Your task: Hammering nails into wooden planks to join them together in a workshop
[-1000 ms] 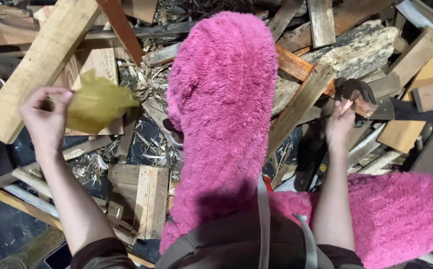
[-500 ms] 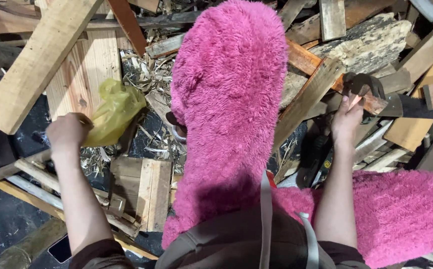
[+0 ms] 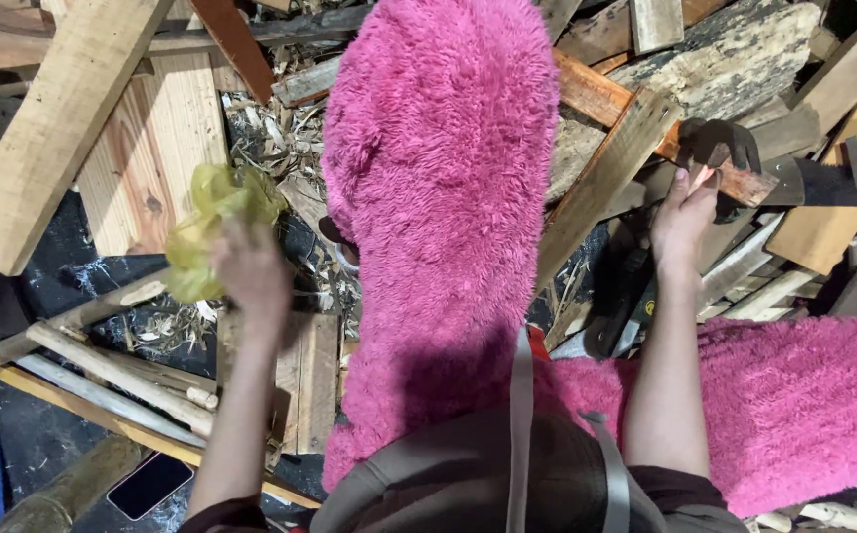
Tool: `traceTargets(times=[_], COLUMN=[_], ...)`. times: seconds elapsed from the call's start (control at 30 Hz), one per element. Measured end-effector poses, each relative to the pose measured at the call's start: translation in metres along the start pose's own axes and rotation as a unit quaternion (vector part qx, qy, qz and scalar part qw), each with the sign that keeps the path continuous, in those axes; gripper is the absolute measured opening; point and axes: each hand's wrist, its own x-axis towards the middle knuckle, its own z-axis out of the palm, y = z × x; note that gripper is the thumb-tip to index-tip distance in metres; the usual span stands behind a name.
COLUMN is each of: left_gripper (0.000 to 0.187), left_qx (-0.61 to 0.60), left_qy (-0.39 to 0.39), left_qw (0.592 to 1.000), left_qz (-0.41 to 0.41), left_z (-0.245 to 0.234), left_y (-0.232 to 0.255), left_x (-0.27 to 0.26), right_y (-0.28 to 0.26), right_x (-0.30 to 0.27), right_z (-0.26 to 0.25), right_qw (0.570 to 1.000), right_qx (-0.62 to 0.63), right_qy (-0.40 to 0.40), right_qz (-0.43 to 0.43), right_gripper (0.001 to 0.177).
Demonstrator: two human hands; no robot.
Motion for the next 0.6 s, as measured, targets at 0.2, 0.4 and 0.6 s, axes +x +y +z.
traceTargets(times=[0.2, 0.4, 0.6], left_gripper=[0.020, 0.042, 0.044], left_qx=[-0.178, -0.221, -0.181], left_qy=[-0.259, -0.254, -0.238], left_qw=[0.937, 0.880, 0.866], left_qz=[-0.151, -0.334, -0.401], left_z=[0.082, 0.133, 0.149], left_y=[0.024, 0.014, 0.029], left_x=[-0.049, -0.052, -0.047], right_y=[0.038, 0.024, 0.038], right_x=[0.017, 0.013, 0.011], right_z=[0.012, 0.014, 0.020], right_qw=[1.000, 0.999, 0.996], right_qx=[-0.001, 0.029, 0.050], right_qy=[-0.003, 0.024, 0.037], right_qz=[0.012, -0.035, -0.070], right_gripper=[0.056, 0.050, 0.047])
